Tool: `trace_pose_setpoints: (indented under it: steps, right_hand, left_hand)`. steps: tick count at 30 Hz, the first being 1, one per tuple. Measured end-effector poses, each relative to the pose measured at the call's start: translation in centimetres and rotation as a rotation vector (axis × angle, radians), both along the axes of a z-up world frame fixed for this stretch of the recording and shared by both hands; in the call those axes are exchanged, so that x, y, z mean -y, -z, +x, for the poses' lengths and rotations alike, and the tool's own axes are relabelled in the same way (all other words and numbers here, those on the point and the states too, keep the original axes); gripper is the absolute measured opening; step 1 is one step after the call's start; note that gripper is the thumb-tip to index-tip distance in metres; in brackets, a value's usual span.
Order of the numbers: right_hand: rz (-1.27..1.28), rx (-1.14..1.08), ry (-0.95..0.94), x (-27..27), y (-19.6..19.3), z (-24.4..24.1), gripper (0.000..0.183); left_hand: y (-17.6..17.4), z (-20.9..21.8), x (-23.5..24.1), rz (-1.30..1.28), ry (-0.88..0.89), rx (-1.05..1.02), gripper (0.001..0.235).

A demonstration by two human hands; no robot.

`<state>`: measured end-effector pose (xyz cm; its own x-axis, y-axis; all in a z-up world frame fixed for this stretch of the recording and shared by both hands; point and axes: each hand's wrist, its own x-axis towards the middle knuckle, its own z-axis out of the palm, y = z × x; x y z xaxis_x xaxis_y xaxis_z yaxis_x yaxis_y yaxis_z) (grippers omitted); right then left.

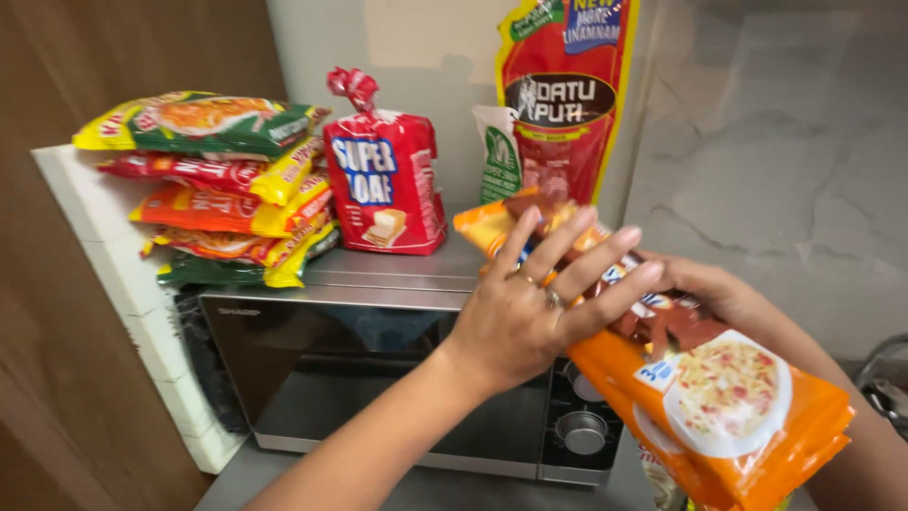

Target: The person organizes various grocery items on top of a microwave oven in a kitchen. They handle packages of noodles, bread, coffee creamer, margarine, a bottle of Coca-Cola, and a bag of sugar, stacking them neatly. The person also handles a plastic bag containing white powder and places it on the stack.

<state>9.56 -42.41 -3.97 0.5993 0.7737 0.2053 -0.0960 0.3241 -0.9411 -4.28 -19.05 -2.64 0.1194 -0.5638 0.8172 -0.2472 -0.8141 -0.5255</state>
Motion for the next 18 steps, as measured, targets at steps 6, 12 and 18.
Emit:
trace_pose_setpoints:
  steps: [6,12,18]
  right_hand:
    - [-0.283,0.188,0.259,-3.6,-3.5,-3.7,0.04]
    - [-0.34,0.175,0.324,-3.7,-4.5,-4.9,0.048]
    - [-0.547,0.507,0.671,-0.5,-4.8,-5.9,0.051]
  left_hand:
    - [0.8,-0.1,-1.9,-0.151,0.11,-0.022,0.048]
    - [1.0,-0.1,-2.9,-0.212,0.129,-0.1,0.045]
    - [0.9,-0.1,-4.2,-0.353,0.179,-0.222,0.054]
